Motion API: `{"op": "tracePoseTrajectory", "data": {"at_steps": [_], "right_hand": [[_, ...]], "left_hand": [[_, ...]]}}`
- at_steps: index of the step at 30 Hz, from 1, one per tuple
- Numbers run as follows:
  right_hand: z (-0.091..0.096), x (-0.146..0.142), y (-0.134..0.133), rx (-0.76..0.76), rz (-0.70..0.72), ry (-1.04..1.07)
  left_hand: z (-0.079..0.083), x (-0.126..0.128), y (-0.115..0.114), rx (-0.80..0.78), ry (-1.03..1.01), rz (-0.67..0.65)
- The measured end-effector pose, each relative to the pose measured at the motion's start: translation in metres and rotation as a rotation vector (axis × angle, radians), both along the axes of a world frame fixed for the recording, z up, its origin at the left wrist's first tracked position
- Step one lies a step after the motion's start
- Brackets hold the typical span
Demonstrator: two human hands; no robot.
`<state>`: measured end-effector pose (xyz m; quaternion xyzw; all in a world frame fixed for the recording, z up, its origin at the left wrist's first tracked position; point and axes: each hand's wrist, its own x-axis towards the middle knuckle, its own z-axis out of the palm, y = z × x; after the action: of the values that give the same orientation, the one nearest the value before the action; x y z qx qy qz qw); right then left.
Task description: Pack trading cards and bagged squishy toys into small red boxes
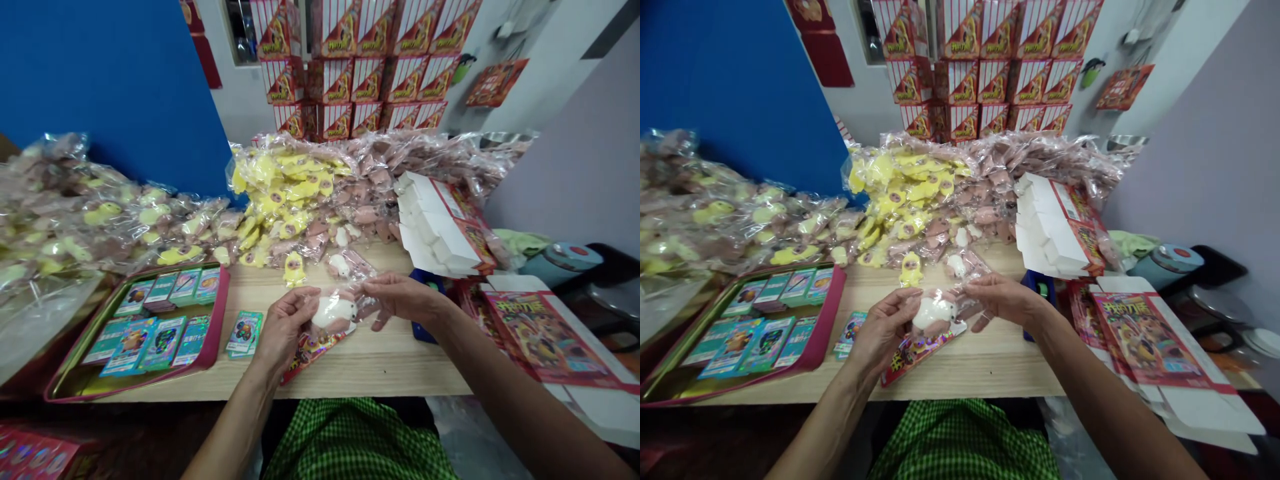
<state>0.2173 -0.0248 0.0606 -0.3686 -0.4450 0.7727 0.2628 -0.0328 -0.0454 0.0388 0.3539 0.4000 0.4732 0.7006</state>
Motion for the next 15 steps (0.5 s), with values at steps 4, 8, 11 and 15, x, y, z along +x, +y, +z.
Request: {"op": "tracePoseTrajectory", "data": {"at_steps": [4, 8, 11, 15], "right_hand": [[-0.010, 0.021, 0.000, 0.005, -0.008, -0.121], [-0.013, 0.039, 0.005, 0.104, -0.221, -0.276], [-0.014, 0.044, 0.009, 0.110, -0.198, -0.368], [-0.010, 0.044, 0.014, 0.097, -0.079, -0.420]], "left_hand": [[-0.017, -0.006, -0.008, 0.120, 0.319, -0.062], [-0.027, -0.013, -0.015, 0.478, 0.989, -0.131], [-0.028, -0.010, -0.018, 0.538, 1.325, -0.323], [-0.025, -0.005, -0.026, 0.534, 1.336, -0.316]]}}
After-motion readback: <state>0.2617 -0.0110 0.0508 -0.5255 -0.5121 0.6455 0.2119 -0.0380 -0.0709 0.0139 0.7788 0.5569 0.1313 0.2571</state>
